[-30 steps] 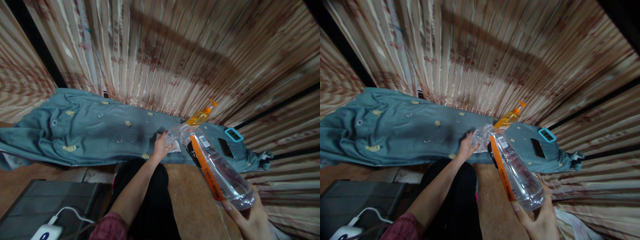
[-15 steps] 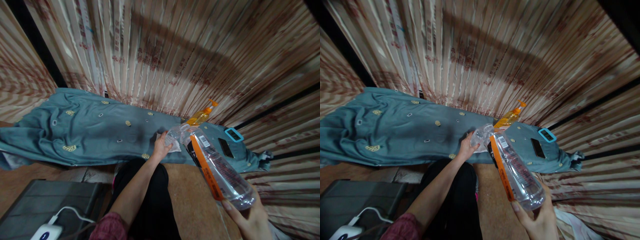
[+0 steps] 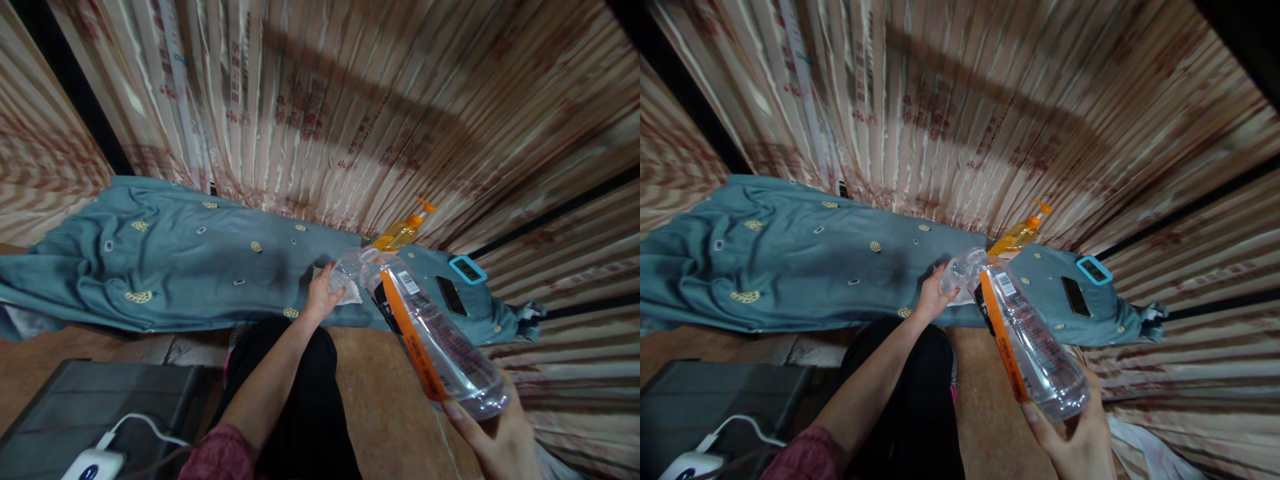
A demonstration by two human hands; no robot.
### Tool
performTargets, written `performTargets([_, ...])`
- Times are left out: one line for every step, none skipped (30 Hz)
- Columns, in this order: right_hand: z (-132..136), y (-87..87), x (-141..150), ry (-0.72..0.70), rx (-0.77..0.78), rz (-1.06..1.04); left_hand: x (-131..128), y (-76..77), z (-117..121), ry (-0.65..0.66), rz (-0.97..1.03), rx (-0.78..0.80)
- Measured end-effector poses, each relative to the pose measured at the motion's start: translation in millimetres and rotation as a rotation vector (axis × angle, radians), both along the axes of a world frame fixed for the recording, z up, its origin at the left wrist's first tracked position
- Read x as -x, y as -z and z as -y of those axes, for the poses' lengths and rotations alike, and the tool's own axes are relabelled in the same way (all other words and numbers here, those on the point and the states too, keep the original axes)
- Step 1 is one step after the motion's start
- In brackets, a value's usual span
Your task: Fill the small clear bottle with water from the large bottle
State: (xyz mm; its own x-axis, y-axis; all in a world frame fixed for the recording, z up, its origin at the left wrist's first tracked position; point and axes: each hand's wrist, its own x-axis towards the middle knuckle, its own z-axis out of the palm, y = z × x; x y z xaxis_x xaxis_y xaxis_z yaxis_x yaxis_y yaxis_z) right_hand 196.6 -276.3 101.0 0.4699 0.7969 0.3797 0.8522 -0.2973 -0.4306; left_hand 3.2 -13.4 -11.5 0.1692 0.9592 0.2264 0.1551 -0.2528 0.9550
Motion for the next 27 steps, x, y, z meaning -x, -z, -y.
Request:
performTargets([0.0,0.9,-0.8,-0.006,0.020,-0.026,0.3,-0.8,0.2,0.002,0.001,0.005])
performTargets([0.1,1.9,-1.7,-0.010,0.042,-0.056,0.6,-1.7,0.4,0.004,0.000,0.010])
performTargets([0.2,2.9,-2.5,-0.004,0.053,-0.081,1.0,-2.6,0.5,0.008,-0.002,0.014])
performTargets([0.4,3.6,-3.2,0.007,0.055,-0.097,1.4,-3.5,0.7,0.012,-0.006,0.018])
performTargets([0.6,4.1,-3.5,0.019,0.054,-0.108,1.7,-4.3,0.8,0.016,-0.008,0.022])
performTargets([0.8,4.3,-3.5,0.025,0.055,-0.117,1.9,-4.7,0.8,0.019,-0.010,0.026])
performTargets([1.0,4.3,-3.2,0.024,0.056,-0.125,1.9,-4.8,0.8,0.018,-0.009,0.028])
performTargets([1.3,4.0,-2.7,0.020,0.056,-0.133,1.9,-4.6,0.7,0.015,-0.008,0.030])
performTargets([1.5,3.6,-2.1,0.014,0.055,-0.141,1.8,-4.1,0.6,0.011,-0.006,0.029])
performTargets([1.7,3.2,-1.5,0.008,0.052,-0.145,1.6,-3.4,0.4,0.006,-0.005,0.026])
performTargets([1.8,2.9,-1.0,0.005,0.049,-0.147,1.4,-2.6,0.3,0.002,-0.005,0.021])
performTargets([1.8,2.7,-0.8,0.001,0.048,-0.146,1.3,-1.8,0.1,0.001,-0.006,0.014])
performTargets([1.7,2.6,-0.9,-0.003,0.046,-0.144,1.2,-1.2,0.0,0.002,-0.006,0.007])
performTargets([1.6,2.7,-1.1,-0.009,0.045,-0.141,1.2,-0.9,-0.1,0.004,-0.006,0.000])
performTargets([1.4,3.0,-1.5,-0.014,0.044,-0.136,1.2,-0.8,-0.1,0.005,-0.004,-0.005])
performTargets([1.2,3.2,-1.9,-0.020,0.043,-0.133,1.3,-1.0,0.0,0.008,-0.004,-0.007])
performTargets([0.9,3.5,-2.2,-0.024,0.045,-0.131,1.4,-1.4,0.1,0.010,-0.006,-0.005])
performTargets([0.8,3.7,-2.2,-0.024,0.045,-0.130,1.4,-1.9,0.2,0.010,-0.010,0.001])
performTargets([0.6,3.7,-2.0,-0.021,0.045,-0.131,1.5,-2.4,0.4,0.010,-0.015,0.007])
performTargets([0.5,3.6,-1.5,-0.017,0.044,-0.136,1.6,-2.9,0.6,0.010,-0.018,0.012])
performTargets([0.3,3.4,-0.9,-0.014,0.045,-0.143,1.6,-3.3,0.7,0.009,-0.016,0.015])
performTargets([0.2,3.0,-0.2,-0.012,0.046,-0.152,1.5,-3.5,0.9,0.008,-0.011,0.015])
performTargets([-0.1,2.6,0.4,-0.010,0.050,-0.160,1.5,-3.5,1.0,0.006,-0.003,0.013])
performTargets([-0.3,2.2,1.0,-0.009,0.054,-0.169,1.4,-3.4,1.1,0.005,0.005,0.010])
performTargets([-0.6,1.8,1.5,-0.007,0.057,-0.176,1.3,-3.2,1.1,0.004,0.008,0.008])
performTargets([-0.8,1.6,1.8,-0.005,0.058,-0.178,1.2,-3.0,1.1,0.003,0.006,0.008])
performTargets([-1.0,1.4,2.1,-0.002,0.056,-0.178,1.3,-2.8,1.0,0.002,0.000,0.011])
